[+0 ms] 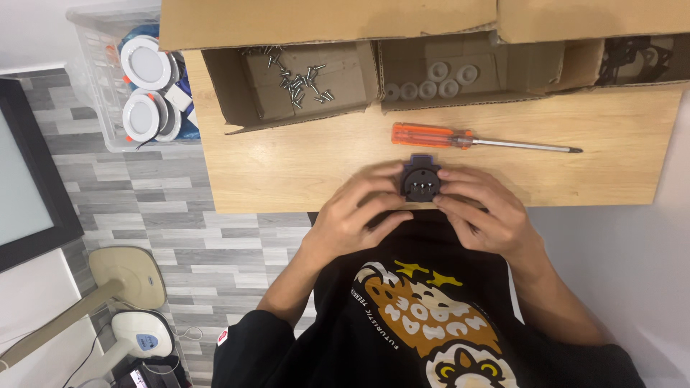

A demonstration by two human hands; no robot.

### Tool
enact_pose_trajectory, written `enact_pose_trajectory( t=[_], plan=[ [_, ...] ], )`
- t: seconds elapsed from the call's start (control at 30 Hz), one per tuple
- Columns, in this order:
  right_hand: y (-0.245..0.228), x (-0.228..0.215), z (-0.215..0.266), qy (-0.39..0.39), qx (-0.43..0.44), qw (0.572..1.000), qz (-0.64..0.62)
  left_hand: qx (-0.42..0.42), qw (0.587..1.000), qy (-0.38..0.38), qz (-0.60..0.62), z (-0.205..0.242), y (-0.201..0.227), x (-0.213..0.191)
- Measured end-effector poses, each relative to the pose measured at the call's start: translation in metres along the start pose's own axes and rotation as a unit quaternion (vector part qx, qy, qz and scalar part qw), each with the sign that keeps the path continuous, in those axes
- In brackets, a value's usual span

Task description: The person assembles a small electrical component by attaching a black socket to a blue base, then securing a white cover with screws using an orange screwdriver. The process is repeated for a second unit.

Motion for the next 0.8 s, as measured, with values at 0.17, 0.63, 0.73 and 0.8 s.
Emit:
enact_pose_trajectory(
  t=[0.17, 0.63, 0.73, 0.8],
  plan=[
    [0.018, -0.010, 0.005, 0.014, 0.121, 0.992, -0.012, -0.092, 0.996, -0.005, -0.017, -0.002, -0.007, -0.003],
    [0.025, -0.002, -0.018, -0.024, 0.253, 0.967, 0.007, -0.124, 0.992, -0.015, -0.037, 0.004, -0.017, 0.012],
    [0.028, -0.001, -0.018, -0.033, 0.272, 0.962, -0.005, -0.118, 0.992, -0.009, -0.048, 0.007, -0.018, 0.012],
    [0.030, 0.000, -0.017, -0.037, 0.285, 0.958, -0.015, -0.114, 0.992, -0.007, -0.053, 0.009, -0.018, 0.013]
  ],
)
Point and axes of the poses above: each hand's wrist, its own z-axis away from the middle knuckle, its own x-axis out of the palm, y = z × x, the point moved 8 cm from there along -z, towards the middle knuckle, and after that the axes turned 15 degrees about x, right-handed, at the moved point
